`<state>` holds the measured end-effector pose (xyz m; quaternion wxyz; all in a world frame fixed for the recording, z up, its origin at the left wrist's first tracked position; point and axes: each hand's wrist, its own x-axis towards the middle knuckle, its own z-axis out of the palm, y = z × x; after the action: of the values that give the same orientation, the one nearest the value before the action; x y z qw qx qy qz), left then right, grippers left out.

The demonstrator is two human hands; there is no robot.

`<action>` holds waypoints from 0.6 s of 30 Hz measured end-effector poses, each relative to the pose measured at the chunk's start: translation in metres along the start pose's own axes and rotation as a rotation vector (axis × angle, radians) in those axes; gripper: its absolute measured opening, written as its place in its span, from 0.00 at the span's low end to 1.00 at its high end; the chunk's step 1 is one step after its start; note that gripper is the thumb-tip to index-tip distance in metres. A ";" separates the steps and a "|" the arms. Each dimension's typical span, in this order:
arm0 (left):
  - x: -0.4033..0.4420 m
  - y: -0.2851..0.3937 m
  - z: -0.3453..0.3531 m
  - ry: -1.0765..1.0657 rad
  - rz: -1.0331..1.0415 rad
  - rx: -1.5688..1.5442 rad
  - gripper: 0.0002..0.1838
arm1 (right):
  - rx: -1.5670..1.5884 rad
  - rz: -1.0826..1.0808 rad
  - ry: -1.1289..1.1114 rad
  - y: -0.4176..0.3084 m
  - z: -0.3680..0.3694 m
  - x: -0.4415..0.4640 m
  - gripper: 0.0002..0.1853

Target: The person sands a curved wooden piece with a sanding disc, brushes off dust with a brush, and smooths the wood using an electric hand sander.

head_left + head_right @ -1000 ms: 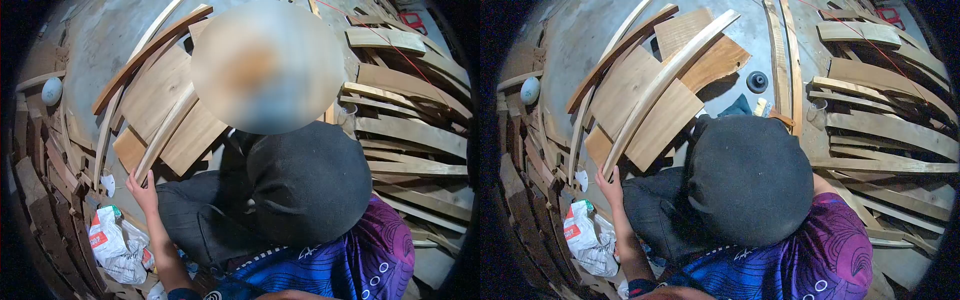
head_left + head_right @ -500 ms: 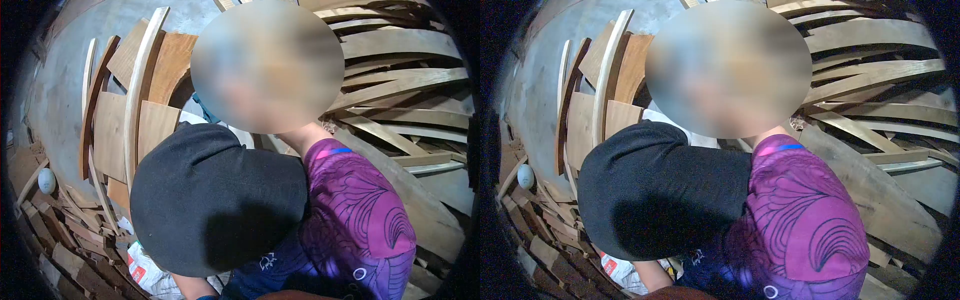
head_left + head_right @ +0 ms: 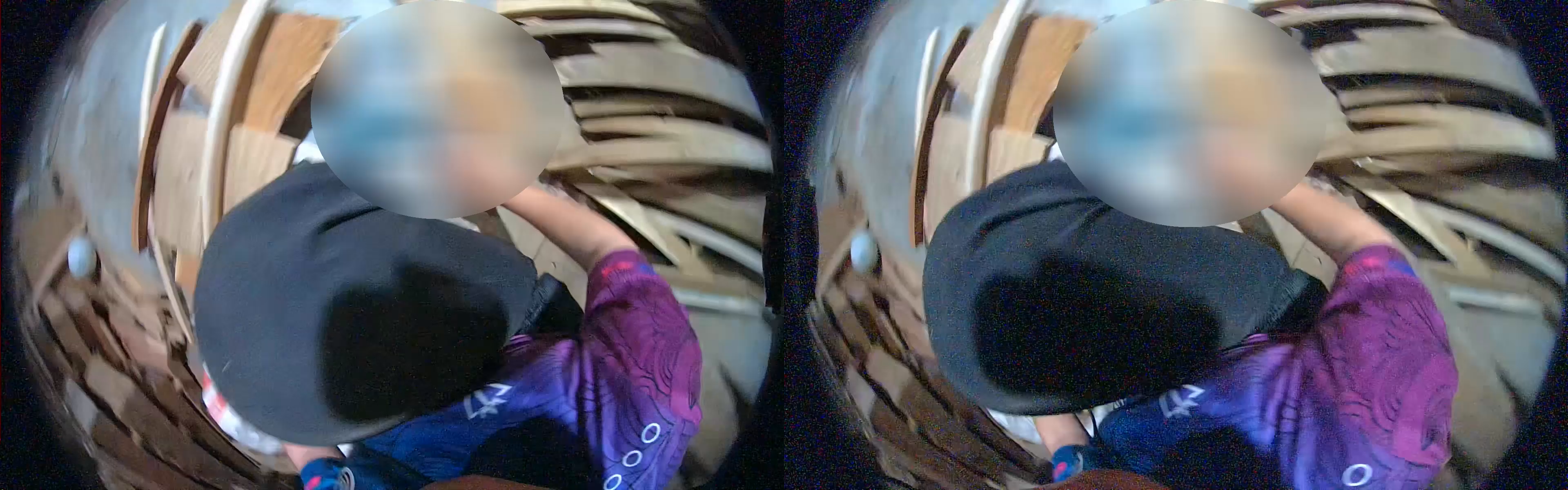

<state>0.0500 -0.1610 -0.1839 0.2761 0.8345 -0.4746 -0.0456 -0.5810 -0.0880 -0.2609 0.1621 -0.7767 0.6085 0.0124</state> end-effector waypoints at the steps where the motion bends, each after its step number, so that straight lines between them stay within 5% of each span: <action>1: -0.006 -0.007 0.002 0.005 0.009 0.000 0.29 | 0.020 0.000 -0.038 -0.008 0.006 -0.007 0.38; 4: -0.028 -0.123 -0.023 -0.076 0.316 0.298 0.19 | 0.473 0.158 0.005 -0.006 -0.012 0.000 0.37; 5: -0.060 -0.093 -0.037 -0.013 0.219 0.177 0.17 | 0.529 0.175 0.029 0.007 -0.021 0.006 0.36; 7: -0.100 -0.189 -0.071 -0.336 0.029 0.338 0.28 | 0.631 0.214 0.058 0.048 -0.047 0.034 0.34; 9: -0.165 -0.163 -0.061 -0.205 -0.417 -0.110 0.31 | 0.732 0.221 0.090 0.093 -0.084 0.082 0.32; 14: -0.275 -0.167 -0.041 -0.287 -0.185 0.255 0.35 | 0.892 -0.044 0.106 0.119 -0.218 0.222 0.29; 17: -0.270 -0.095 -0.060 -0.195 -0.419 0.043 0.35 | 0.904 -0.309 0.080 0.061 -0.285 0.276 0.27; 18: -0.266 -0.096 -0.056 -0.192 -0.381 0.198 0.32 | 0.890 -0.398 0.084 0.034 -0.303 0.283 0.27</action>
<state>-0.0025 0.1180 -0.2341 0.1328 0.9239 -0.3348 -0.1293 -0.5935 -0.4425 -0.0434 0.4529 -0.7332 0.4005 -0.3112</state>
